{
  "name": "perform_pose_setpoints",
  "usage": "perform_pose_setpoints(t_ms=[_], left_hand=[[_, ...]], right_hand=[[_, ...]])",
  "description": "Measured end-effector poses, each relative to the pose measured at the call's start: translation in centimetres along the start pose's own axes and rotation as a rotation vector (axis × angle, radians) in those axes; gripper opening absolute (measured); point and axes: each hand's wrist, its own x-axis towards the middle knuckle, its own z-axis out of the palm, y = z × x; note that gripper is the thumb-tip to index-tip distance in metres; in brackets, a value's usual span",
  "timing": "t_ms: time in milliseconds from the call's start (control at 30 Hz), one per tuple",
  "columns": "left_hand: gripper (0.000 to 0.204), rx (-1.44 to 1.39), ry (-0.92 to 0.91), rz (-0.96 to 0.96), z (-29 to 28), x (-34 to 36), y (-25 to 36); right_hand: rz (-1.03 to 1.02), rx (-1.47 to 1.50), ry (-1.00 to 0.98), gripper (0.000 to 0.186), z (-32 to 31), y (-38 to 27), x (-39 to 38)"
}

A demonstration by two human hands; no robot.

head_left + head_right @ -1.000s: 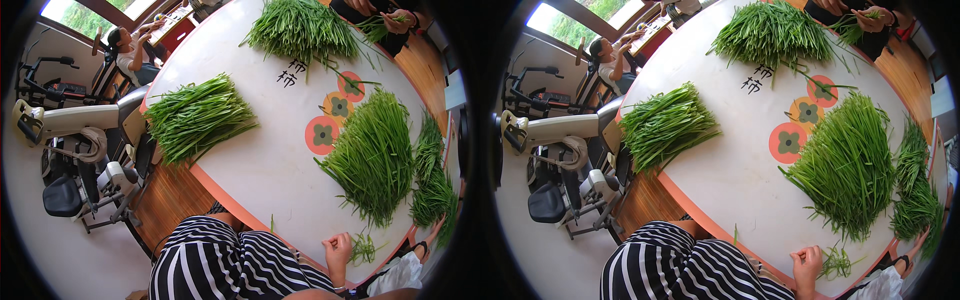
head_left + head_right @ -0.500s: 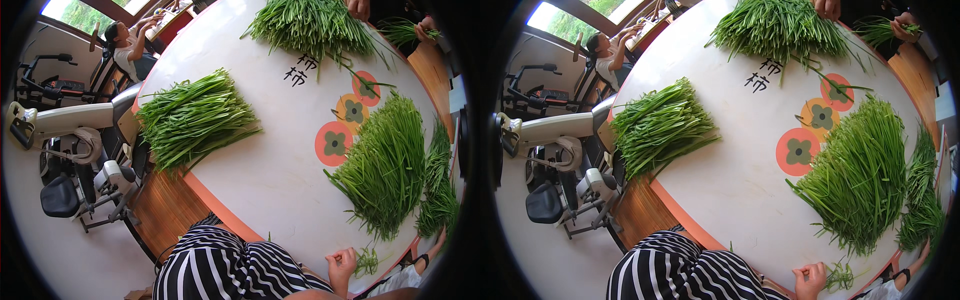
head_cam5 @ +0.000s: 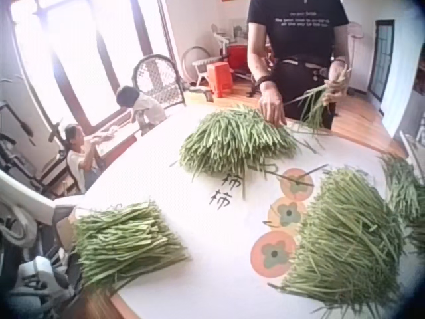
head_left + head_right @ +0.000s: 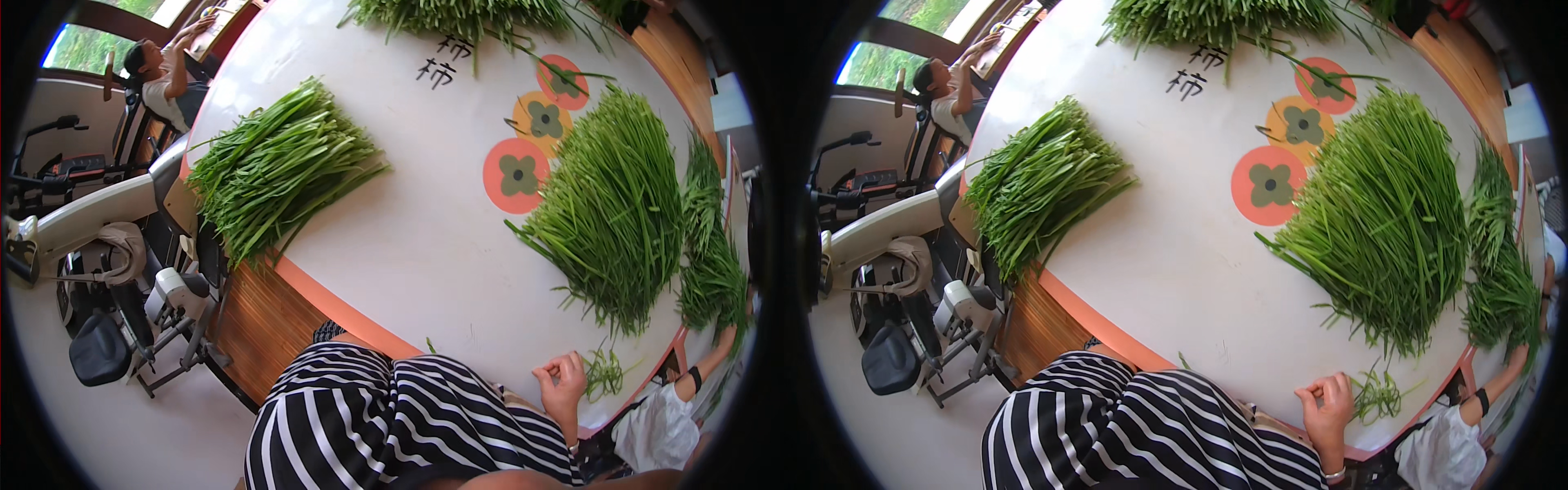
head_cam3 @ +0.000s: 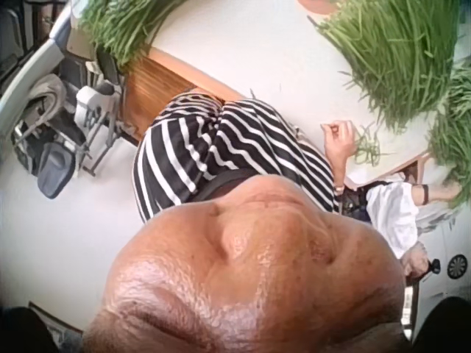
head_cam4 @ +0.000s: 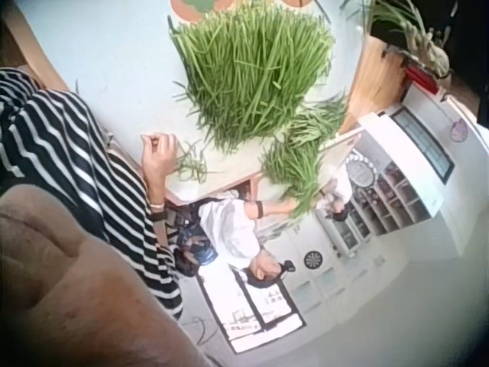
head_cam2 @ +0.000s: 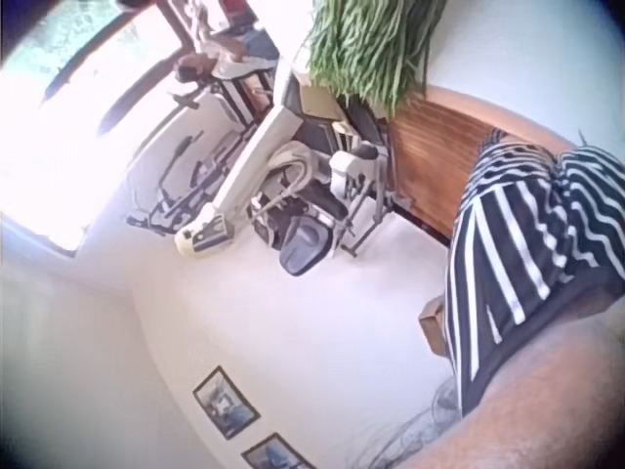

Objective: The person sorts a large pile of green chives on a table by hand, removing individual strands and organizing them into smaller bundles.

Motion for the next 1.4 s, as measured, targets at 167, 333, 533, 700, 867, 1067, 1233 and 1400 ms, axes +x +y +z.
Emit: perform_pose_setpoints(t_ms=[167,333,533,700,867,1067,1233,1400], left_hand=[[0.03,0.072,-0.039,0.067,-1.0,1.7,0.9],[0.03,0.184,-0.129,0.204,-1.1,5.9,3.0],[0.03,0.328,-0.283,0.342,0.1,9.7,3.7],[0.03,0.481,-0.412,0.442,0.8,10.7,4.7],[0.025,0.721,-0.168,0.815,-0.8,4.5,6.7],[0.029,0.794,-0.308,0.702,-2.1,4.7,7.7],[0.027,0.845,-0.141,0.703,-3.2,-3.6,10.4],[0.025,0.295,0.051,0.738,-3.2,-6.3,10.9]], right_hand=[[0.011,0.038,-0.013,0.022,-0.2,-0.8,0.8],[0.105,0.08,0.102,0.021,-0.3,-1.0,-1.0],[-0.079,0.023,0.134,0.02,0.4,-0.5,-1.7],[-0.137,0.085,0.209,0.018,1.1,0.7,-3.1],[-0.138,0.112,0.179,0.019,1.1,1.6,-3.2],[-0.144,0.091,0.207,0.019,1.4,2.3,-3.0],[-0.186,0.079,0.209,0.019,1.6,3.0,-2.3],[-0.204,0.074,0.217,0.019,1.6,3.2,-2.0]])
